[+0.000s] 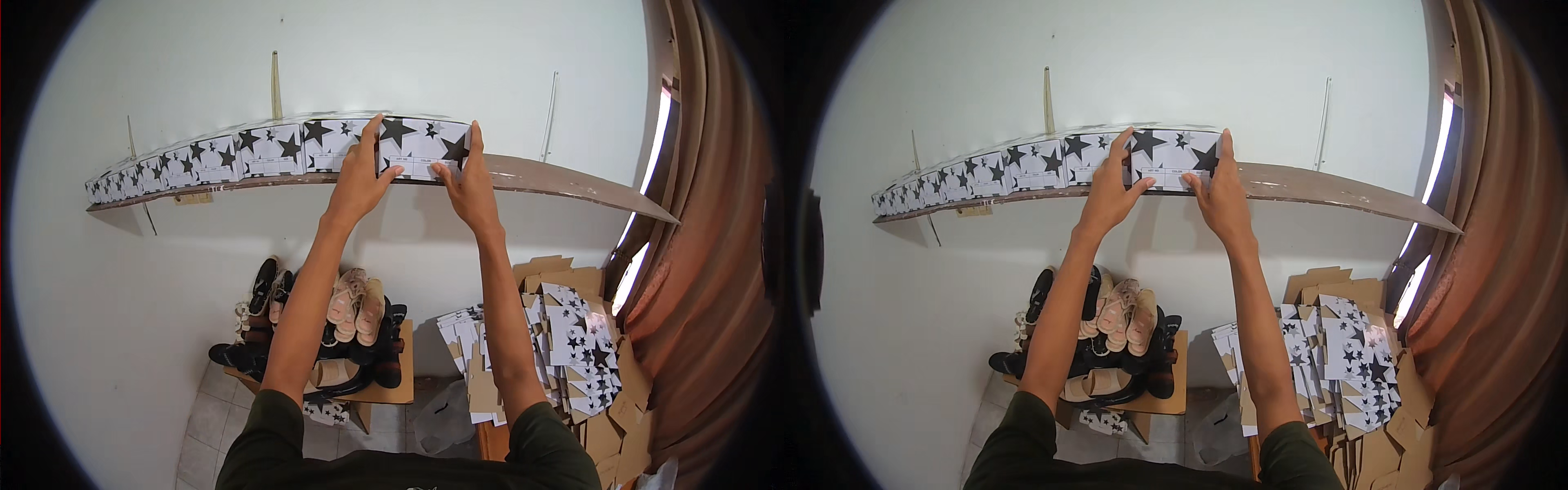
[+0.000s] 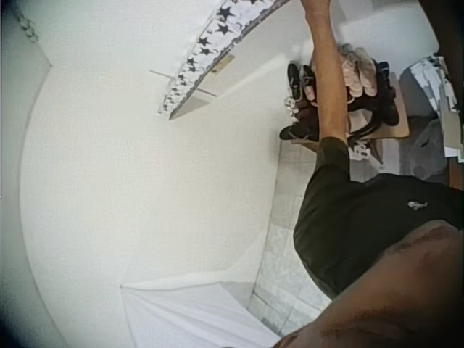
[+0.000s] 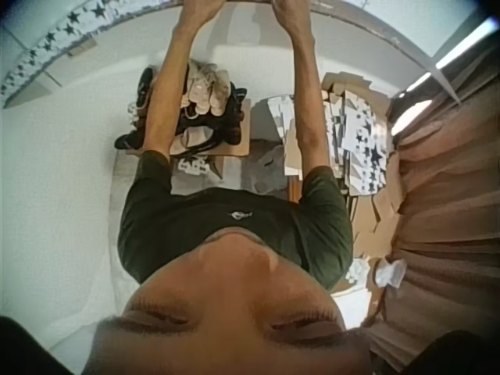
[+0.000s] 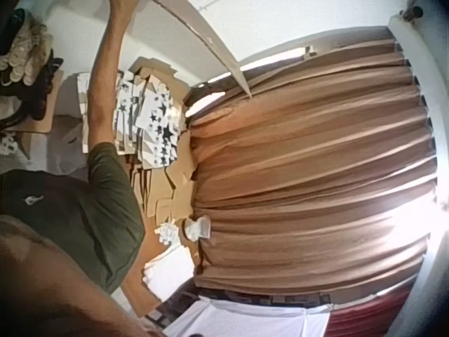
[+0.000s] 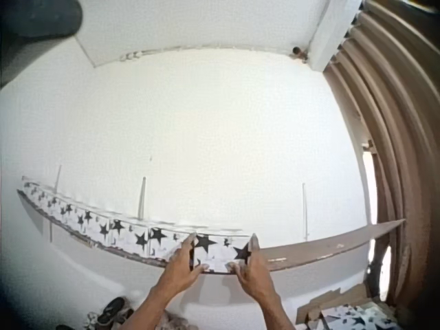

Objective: The recorder is folding and assembling cardboard shoe boxes at a workstation.

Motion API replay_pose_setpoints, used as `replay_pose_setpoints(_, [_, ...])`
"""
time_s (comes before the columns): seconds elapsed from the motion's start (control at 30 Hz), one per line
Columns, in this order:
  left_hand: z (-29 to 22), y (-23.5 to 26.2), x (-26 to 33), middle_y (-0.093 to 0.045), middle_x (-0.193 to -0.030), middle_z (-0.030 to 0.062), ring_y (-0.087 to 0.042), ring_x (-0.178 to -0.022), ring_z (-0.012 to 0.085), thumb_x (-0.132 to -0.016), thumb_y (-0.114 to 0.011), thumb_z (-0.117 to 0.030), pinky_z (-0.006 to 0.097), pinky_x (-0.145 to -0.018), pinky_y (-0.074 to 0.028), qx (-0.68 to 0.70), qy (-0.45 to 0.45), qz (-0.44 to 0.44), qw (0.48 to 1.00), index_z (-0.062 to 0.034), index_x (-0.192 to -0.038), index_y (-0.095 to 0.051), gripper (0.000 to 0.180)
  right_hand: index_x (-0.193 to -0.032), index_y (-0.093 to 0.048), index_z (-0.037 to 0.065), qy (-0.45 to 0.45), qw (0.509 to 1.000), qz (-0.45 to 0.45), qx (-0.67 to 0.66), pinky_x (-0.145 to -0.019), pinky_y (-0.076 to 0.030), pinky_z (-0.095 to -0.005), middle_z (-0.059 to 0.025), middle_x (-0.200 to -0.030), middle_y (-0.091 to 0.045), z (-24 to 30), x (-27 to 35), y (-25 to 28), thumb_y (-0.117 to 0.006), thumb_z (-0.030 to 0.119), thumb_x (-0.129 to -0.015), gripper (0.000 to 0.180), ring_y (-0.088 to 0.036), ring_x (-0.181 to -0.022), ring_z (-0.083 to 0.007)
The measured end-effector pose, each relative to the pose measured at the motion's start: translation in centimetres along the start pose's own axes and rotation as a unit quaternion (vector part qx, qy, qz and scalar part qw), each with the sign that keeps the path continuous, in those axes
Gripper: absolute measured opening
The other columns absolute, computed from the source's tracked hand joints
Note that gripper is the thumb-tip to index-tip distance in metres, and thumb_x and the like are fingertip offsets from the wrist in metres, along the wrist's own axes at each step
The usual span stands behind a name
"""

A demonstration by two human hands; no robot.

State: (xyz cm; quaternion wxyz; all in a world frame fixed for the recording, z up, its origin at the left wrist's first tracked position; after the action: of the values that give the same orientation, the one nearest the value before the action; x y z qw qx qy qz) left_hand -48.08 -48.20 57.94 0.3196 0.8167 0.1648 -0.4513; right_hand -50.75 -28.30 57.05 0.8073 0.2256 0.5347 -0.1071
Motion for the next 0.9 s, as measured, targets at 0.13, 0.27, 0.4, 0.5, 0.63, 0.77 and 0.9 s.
replay_pose_setpoints(0.13, [0.2, -0.3, 0.2, -0.056, -0.133, 0.0253, -0.054, -0.124, 0.0412, -0.084, -0.082, -0.016, 0.051, -0.103, -0.044, -0.054, -0.067, -0.049, 0.995, -0.0124, -0.157, -0.031, 0.089, -0.160, -0.012, -0.003, -0.008, 0.999, -0.006, 0.037, -0.103, -0.047, -0.0477, -0.0334, -0.143, -0.049, 0.0, 0.0, -0.5, -0.074, 0.019, -0.094, 0.093, -0.056, -0.124, -0.0474])
replay_pose_setpoints(0.27, [-0.7, -0.1, 2.5, -0.051, -0.145, 0.0174, -0.050, -0.131, 0.0345, -0.088, -0.078, -0.018, 0.050, -0.109, -0.037, -0.147, -0.101, -0.140, 0.974, -0.0095, -0.150, -0.046, 0.070, -0.158, -0.029, 0.003, 0.083, 0.978, -0.123, 0.147, -0.105, -0.044, -0.0508, -0.0276, -0.146, -0.046, 2.3, 2.1, 0.3, -0.078, 0.018, -0.089, 0.085, -0.049, -0.129, -0.0462])
replay_pose_setpoints(0.4, [-2.0, -2.4, 4.6, -0.052, -0.146, 0.0096, -0.049, -0.135, 0.0245, -0.094, -0.069, -0.023, 0.051, -0.111, -0.028, -0.251, -0.206, -0.128, 0.937, -0.0108, -0.143, -0.054, 0.052, -0.129, -0.062, 0.006, 0.092, 0.972, -0.101, 0.193, -0.105, -0.044, -0.0471, -0.0192, -0.135, -0.052, 2.5, 3.6, -0.9, -0.076, 0.010, -0.087, 0.045, -0.047, -0.127, -0.0390])
replay_pose_setpoints(0.5, [-1.1, -3.7, 4.6, -0.051, -0.149, 0.0069, -0.047, -0.139, 0.0203, -0.098, -0.063, -0.031, 0.056, -0.112, -0.019, -0.254, -0.191, -0.101, 0.943, -0.0117, -0.144, -0.054, 0.050, -0.128, -0.064, 0.005, 0.141, 0.958, -0.105, 0.226, -0.107, -0.043, -0.0481, -0.0190, -0.135, -0.054, 2.3, 4.0, -2.2, -0.073, 0.008, -0.088, 0.041, -0.047, -0.128, -0.0397])
replay_pose_setpoints(0.63, [0.5, -5.1, 3.9, -0.048, -0.153, 0.0061, -0.044, -0.143, 0.0192, -0.100, -0.058, -0.037, 0.064, -0.111, -0.016, -0.283, -0.169, -0.070, 0.941, -0.0109, -0.145, -0.054, 0.052, -0.128, -0.066, 0.006, 0.134, 0.950, -0.090, 0.268, -0.115, -0.029, -0.0620, -0.0176, -0.138, -0.057, 0.7, 3.8, -3.4, -0.065, 0.021, -0.096, 0.035, -0.048, -0.134, -0.0380])
replay_pose_setpoints(0.77, [1.2, -5.8, 3.8, -0.047, -0.155, 0.0054, -0.042, -0.145, 0.0179, -0.099, -0.059, -0.038, 0.066, -0.112, -0.013, -0.304, -0.164, -0.070, 0.936, -0.0108, -0.145, -0.053, 0.054, -0.130, -0.067, 0.008, 0.129, 0.938, -0.066, 0.313, -0.114, -0.008, -0.0776, -0.0147, -0.144, -0.057, -0.1, 4.1, -4.1, -0.057, 0.038, -0.102, 0.042, -0.049, -0.138, -0.0337])
replay_pose_setpoints(0.9, [1.0, -5.6, 4.0, -0.046, -0.157, 0.0062, -0.040, -0.147, 0.0178, -0.097, -0.061, -0.036, 0.068, -0.113, -0.011, -0.298, -0.151, -0.067, 0.940, -0.0099, -0.146, -0.052, 0.057, -0.130, -0.067, 0.009, 0.129, 0.943, -0.060, 0.301, -0.113, -0.006, -0.0797, -0.0144, -0.144, -0.058, -0.2, 4.1, -3.7, -0.055, 0.042, -0.102, 0.045, -0.050, -0.138, -0.0328])
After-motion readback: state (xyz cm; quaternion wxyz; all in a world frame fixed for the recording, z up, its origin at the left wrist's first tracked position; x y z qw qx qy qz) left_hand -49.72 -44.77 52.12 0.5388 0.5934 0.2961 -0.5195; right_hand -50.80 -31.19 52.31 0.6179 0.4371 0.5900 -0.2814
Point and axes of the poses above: each hand's wrist, its own x-axis away from the middle knuckle, its own y-axis out of the back of the hand, z = x × y, the point moved 7 cm from there along -x, towards the middle knuckle
